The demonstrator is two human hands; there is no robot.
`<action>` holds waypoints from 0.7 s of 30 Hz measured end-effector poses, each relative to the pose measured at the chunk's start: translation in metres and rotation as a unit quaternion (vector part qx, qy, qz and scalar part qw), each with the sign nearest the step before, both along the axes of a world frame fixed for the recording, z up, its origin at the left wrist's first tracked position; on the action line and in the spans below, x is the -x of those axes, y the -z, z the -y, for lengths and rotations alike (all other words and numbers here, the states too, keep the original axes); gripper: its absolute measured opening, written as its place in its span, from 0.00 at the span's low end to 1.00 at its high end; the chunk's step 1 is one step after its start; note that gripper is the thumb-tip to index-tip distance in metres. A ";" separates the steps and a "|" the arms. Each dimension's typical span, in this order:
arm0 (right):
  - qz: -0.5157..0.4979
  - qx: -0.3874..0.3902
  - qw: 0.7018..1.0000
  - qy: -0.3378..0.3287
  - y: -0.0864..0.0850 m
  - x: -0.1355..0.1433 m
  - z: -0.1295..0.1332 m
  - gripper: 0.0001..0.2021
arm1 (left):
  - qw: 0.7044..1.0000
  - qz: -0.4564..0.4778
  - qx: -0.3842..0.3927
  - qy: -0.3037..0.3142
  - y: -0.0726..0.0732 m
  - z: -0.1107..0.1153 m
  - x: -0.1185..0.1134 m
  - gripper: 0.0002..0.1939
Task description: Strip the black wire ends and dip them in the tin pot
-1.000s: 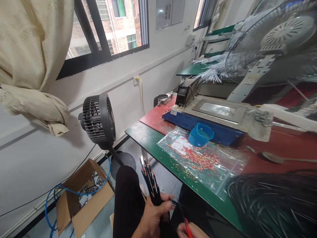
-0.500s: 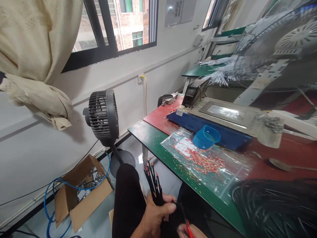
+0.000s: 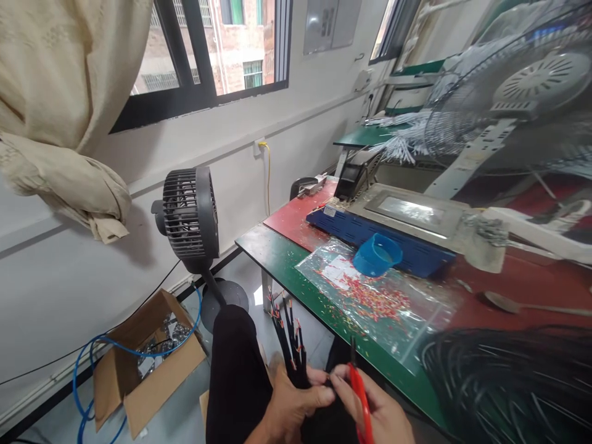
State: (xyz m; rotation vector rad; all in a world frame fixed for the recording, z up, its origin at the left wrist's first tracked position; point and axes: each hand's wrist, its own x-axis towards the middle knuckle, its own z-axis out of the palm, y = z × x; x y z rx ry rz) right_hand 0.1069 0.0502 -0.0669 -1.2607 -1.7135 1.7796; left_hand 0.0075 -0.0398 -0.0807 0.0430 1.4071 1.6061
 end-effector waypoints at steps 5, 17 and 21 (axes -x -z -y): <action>-0.022 0.080 0.996 0.030 0.002 0.003 0.000 0.19 | 1.000 0.006 -0.001 0.017 -0.001 -0.001 0.001 0.24; -0.078 0.170 0.982 0.021 -0.005 0.004 0.006 0.23 | 1.000 0.022 -0.012 0.017 -0.018 -0.005 -0.003 0.21; -0.092 0.194 0.976 0.030 0.000 0.003 0.010 0.25 | 0.999 0.016 -0.015 0.047 -0.005 -0.005 -0.001 0.24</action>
